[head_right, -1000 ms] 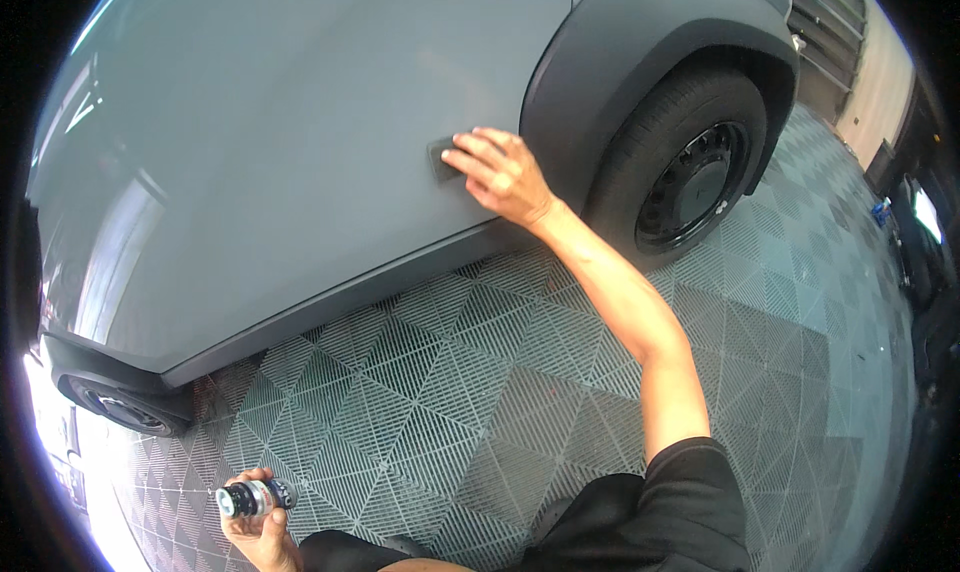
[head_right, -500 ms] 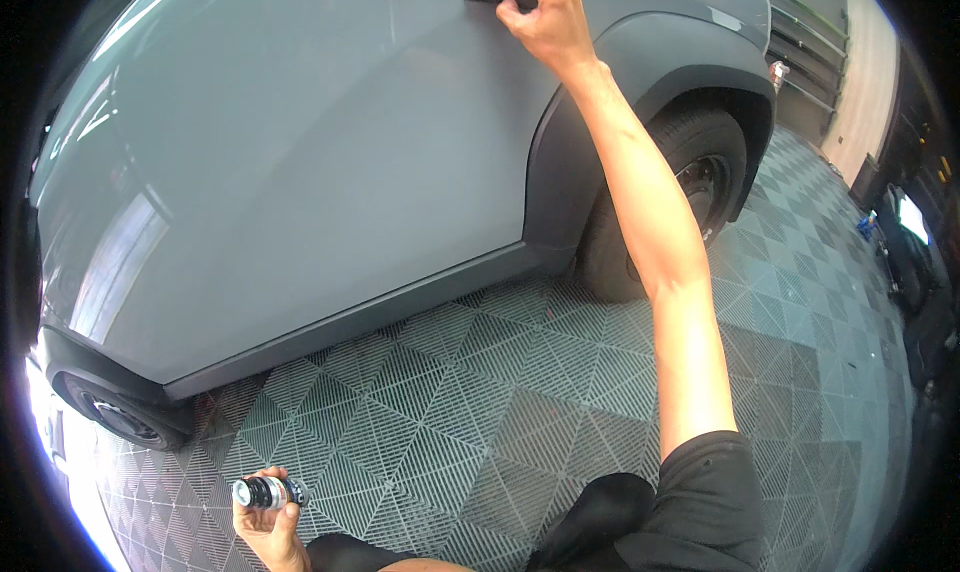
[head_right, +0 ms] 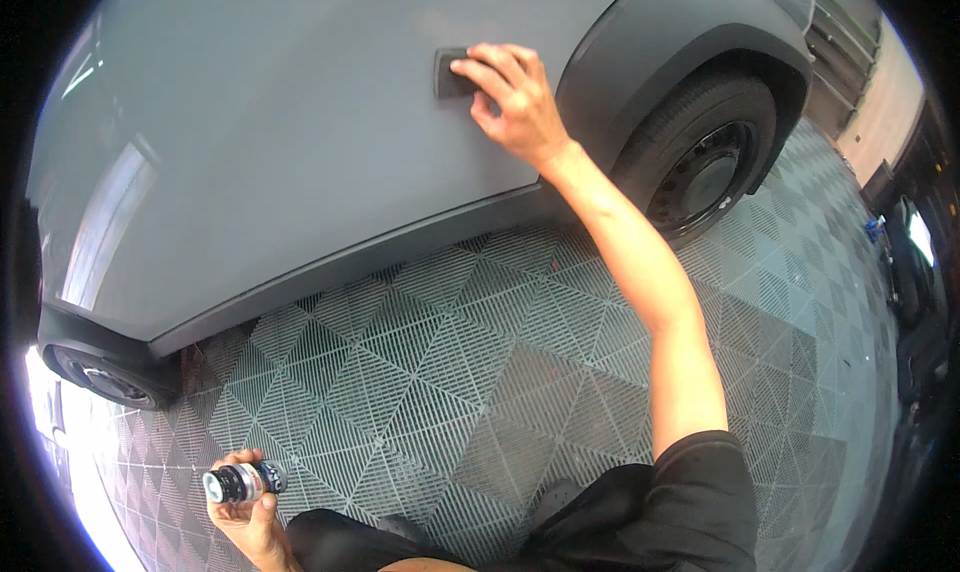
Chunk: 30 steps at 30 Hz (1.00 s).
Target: The person applies a liquid coating to the side of a gray car using a small applicator pad. They repeatedly dispense the liquid from a small bottle onto the pad and rub it onto the car's surface, covering the door, fender, and wheel arch areas.
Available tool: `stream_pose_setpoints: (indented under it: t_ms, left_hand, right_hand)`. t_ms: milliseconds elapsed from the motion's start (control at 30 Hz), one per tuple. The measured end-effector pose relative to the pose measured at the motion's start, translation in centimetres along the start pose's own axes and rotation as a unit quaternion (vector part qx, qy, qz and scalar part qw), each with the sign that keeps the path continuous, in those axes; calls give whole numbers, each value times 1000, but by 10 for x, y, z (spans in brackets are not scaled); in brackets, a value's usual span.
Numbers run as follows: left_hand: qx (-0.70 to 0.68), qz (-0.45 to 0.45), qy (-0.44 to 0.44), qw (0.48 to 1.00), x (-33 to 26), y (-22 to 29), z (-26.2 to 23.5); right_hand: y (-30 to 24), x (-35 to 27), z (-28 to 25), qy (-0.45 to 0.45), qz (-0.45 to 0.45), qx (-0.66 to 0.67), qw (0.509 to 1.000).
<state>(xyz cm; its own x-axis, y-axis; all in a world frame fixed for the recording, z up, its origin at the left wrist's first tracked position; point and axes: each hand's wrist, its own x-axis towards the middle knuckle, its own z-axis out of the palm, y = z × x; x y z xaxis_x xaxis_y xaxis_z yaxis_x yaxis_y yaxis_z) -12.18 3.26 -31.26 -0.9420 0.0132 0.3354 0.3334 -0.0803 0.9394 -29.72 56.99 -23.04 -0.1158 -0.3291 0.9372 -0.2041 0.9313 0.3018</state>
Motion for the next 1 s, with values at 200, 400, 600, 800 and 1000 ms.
stream_pose_setpoints:
  t_ms: [200,400,600,800,1000]
  left_hand:
    - [33,18,23,999,-9,10,-10]
    - [81,32,45,995,-23,25,-23]
    - [91,27,55,994,-33,30,-27]
    - [52,39,47,997,-31,30,-12]
    - [68,39,50,996,-18,40,4]
  right_hand:
    - [-45,-92,35,-31,27,18,999]
    - [-73,-158,61,-62,21,31,997]
    - [-88,-182,68,-101,16,62,993]
    - [-84,-170,63,-130,-9,51,990]
    - [-84,-87,54,-97,-25,85,991]
